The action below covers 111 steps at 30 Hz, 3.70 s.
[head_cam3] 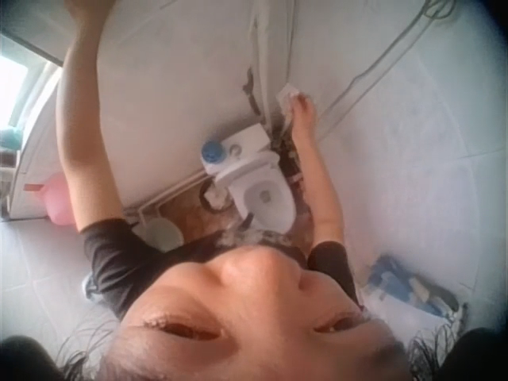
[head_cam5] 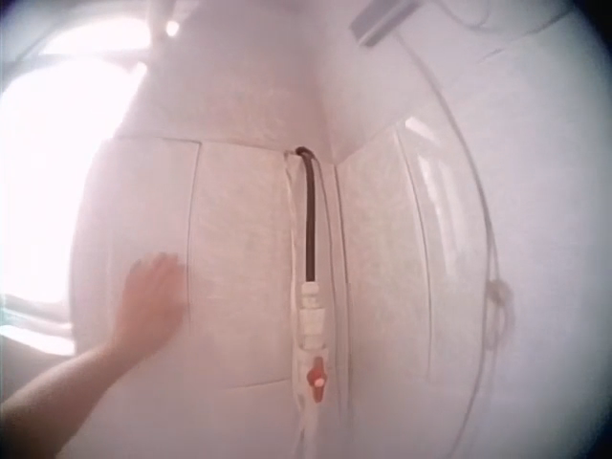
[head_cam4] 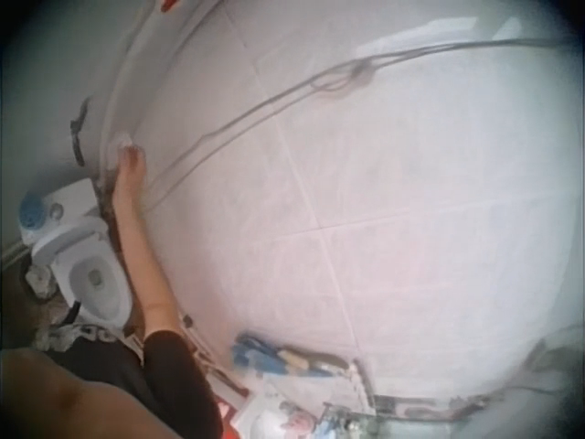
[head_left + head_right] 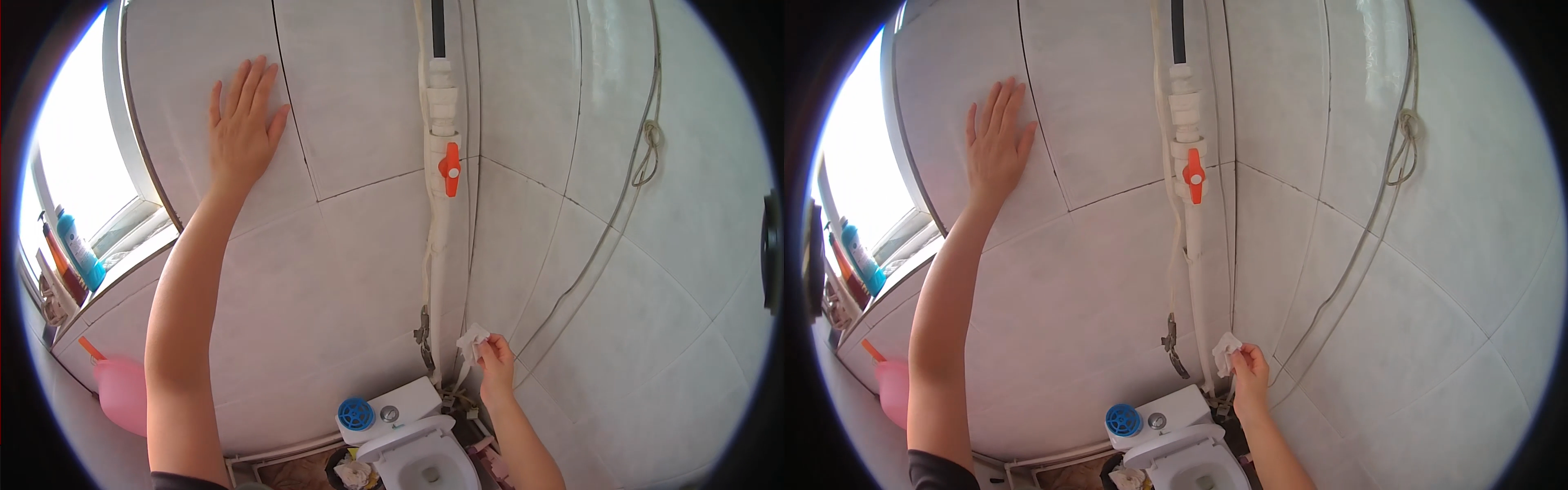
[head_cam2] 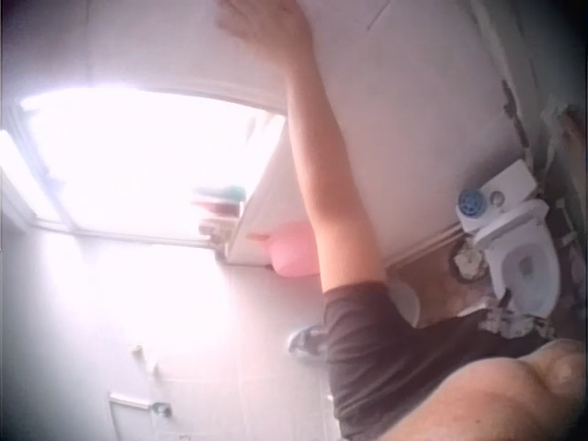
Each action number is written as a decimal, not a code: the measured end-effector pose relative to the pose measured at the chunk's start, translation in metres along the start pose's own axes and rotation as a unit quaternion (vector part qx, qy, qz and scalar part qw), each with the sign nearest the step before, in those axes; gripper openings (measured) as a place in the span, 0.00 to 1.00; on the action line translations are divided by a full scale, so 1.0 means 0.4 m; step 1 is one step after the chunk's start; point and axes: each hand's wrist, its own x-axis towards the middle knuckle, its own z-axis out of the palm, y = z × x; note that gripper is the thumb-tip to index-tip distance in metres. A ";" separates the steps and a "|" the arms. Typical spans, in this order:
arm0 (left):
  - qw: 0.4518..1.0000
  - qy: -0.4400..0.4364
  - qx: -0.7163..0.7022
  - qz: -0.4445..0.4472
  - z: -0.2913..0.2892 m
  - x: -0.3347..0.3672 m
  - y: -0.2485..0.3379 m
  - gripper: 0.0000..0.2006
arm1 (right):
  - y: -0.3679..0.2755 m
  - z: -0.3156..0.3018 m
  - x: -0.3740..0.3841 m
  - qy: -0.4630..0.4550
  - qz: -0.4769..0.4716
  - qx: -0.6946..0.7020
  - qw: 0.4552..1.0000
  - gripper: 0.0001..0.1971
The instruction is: The person wipes down bathroom tiles, a windowsill, and a water pipe using a cloth and a wet wipe.
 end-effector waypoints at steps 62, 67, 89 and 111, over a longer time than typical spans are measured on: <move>0.998 0.004 -0.053 -0.017 -0.005 -0.006 -0.006 0.27 | -0.597 0.430 0.437 -0.192 -0.515 -0.352 0.758 0.07; 0.998 0.007 -0.055 -0.020 -0.004 -0.007 -0.010 0.27 | -0.635 0.403 0.448 -0.191 -0.418 -0.332 0.824 0.07; 0.998 0.005 -0.062 -0.022 -0.004 -0.012 -0.012 0.27 | -0.633 0.437 0.361 -0.096 -0.513 -0.405 0.751 0.08; 0.998 0.002 -0.057 -0.023 -0.005 -0.010 -0.005 0.27 | -0.607 0.457 0.363 -0.112 -0.518 -0.468 0.707 0.07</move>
